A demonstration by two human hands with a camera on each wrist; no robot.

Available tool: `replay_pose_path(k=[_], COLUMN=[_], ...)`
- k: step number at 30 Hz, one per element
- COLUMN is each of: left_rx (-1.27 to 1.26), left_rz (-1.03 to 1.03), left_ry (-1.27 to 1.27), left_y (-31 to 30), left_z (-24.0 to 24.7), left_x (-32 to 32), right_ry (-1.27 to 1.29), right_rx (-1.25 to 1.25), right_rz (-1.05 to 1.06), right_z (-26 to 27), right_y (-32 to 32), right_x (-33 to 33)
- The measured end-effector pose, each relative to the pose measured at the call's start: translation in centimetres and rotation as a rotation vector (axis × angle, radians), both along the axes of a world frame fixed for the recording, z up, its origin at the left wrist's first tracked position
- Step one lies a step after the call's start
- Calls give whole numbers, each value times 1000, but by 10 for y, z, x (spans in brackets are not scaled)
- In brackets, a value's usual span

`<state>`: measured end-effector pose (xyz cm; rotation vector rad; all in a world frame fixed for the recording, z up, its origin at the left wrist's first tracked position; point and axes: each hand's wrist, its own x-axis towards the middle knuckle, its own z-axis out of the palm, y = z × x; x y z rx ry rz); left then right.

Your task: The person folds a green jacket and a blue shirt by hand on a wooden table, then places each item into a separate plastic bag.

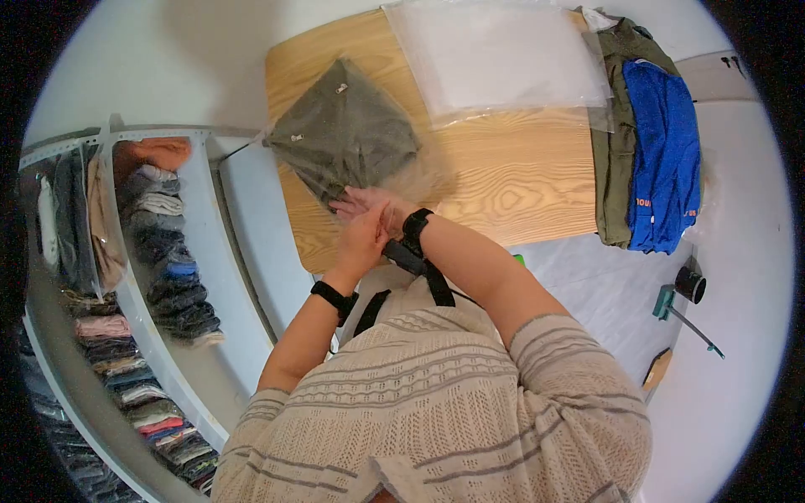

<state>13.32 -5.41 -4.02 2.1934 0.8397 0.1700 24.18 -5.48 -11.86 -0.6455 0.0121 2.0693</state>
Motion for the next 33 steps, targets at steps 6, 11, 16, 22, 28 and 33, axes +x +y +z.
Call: replay_pose_path(k=[6,11,16,22,28,33], left_rx=[37,-258,-377,-931,-906,-1024], left_rz=[-33,197,819,953,790,931], left_ry=[-67,-44,-189,-286,-241,-338], left_y=[4,11,38,57,63,58], left_z=[-17,-4,-49,-54,-82,-84], left_x=[-14,-52,-95,-84,-94,-102], right_ry=[112,-963,-1222,-1386,-1639,-1407], right_rx=[-104,574,486,82,-14,35], right_rz=[36,566,798,10,125,199], right_z=[-35,-55,88,43,32,-6], right_y=[-4,-63,-82,-35,-11,-36], right_x=[-6,43,127,158,121,140])
